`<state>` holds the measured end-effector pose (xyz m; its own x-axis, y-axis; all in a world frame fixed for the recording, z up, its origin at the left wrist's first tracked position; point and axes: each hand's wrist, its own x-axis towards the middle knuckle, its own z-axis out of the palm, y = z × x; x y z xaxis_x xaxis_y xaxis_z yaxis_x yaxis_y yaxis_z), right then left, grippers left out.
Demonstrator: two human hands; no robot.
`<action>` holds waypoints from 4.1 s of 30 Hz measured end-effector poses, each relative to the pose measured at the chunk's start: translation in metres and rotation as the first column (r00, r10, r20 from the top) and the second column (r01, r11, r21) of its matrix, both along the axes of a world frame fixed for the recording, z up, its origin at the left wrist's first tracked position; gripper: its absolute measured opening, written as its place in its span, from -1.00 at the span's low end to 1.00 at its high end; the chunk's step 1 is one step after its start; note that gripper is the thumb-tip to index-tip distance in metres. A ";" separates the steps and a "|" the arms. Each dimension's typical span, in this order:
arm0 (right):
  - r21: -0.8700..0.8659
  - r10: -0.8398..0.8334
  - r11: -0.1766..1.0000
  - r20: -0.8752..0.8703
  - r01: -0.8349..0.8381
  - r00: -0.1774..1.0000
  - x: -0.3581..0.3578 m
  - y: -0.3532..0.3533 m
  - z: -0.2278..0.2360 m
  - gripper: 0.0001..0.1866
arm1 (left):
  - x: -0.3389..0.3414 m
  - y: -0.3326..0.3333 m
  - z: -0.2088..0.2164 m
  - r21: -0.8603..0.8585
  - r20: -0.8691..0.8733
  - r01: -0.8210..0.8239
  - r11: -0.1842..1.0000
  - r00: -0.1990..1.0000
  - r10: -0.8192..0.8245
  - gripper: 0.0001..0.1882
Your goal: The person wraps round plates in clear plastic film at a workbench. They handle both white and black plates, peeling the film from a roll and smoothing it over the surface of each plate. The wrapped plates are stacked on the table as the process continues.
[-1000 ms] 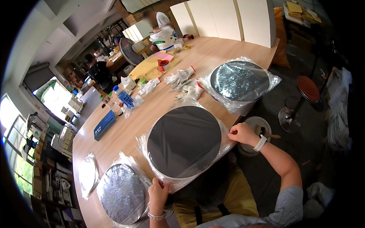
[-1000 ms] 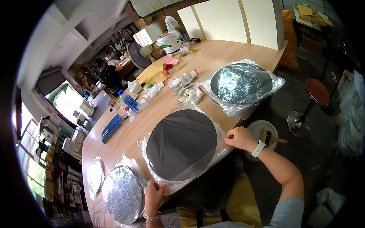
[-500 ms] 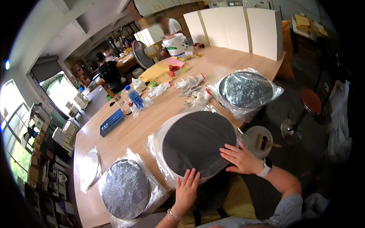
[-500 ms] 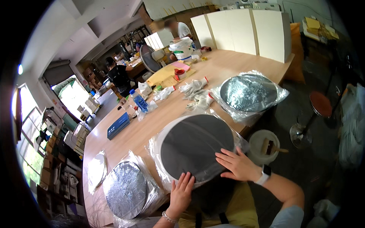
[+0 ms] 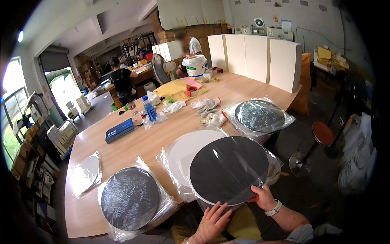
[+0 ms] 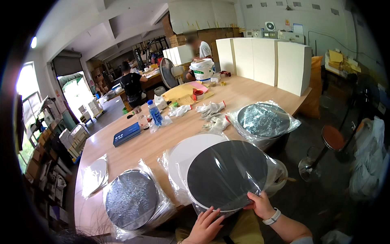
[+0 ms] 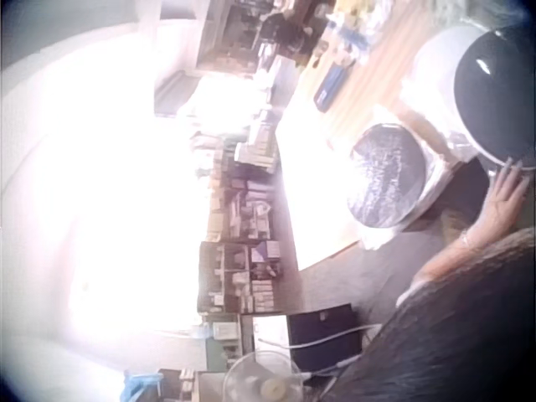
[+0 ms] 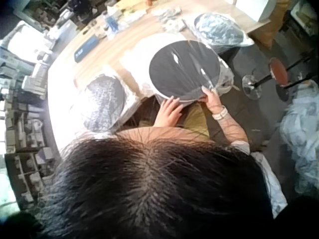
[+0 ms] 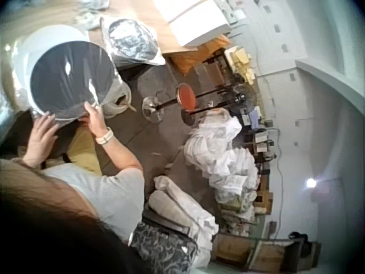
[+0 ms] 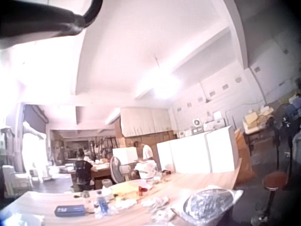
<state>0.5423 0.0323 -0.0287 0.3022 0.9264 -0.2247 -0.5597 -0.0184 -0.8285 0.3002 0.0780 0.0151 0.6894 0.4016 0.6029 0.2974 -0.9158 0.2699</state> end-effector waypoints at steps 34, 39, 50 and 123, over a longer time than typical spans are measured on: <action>0.575 -0.139 0.752 0.615 -0.322 0.776 0.083 0.193 0.116 -0.37 | -0.021 0.231 0.076 -0.590 0.658 0.386 0.709 0.739 0.145 -0.58; 0.552 -0.061 0.748 0.608 -0.367 0.792 0.086 0.197 0.124 -0.36 | -0.023 0.247 0.069 -0.588 0.660 0.387 0.710 0.738 0.144 -0.54; 0.587 -0.085 0.799 0.322 -0.128 0.943 0.119 0.143 0.058 -0.38 | 0.012 0.237 0.096 -0.541 0.827 0.688 0.483 0.540 0.158 -0.59; -0.022 0.006 0.731 1.000 -0.682 -0.025 -0.049 0.164 0.017 -0.79 | -0.002 0.099 -0.035 -0.090 -0.183 -0.633 0.769 0.770 0.612 -0.82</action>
<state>0.4929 0.1958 -0.0115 -0.4756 0.8322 0.2852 0.6320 0.5487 -0.5473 0.2986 0.1771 -0.0201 0.3284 0.8419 0.4281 0.8314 -0.4727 0.2920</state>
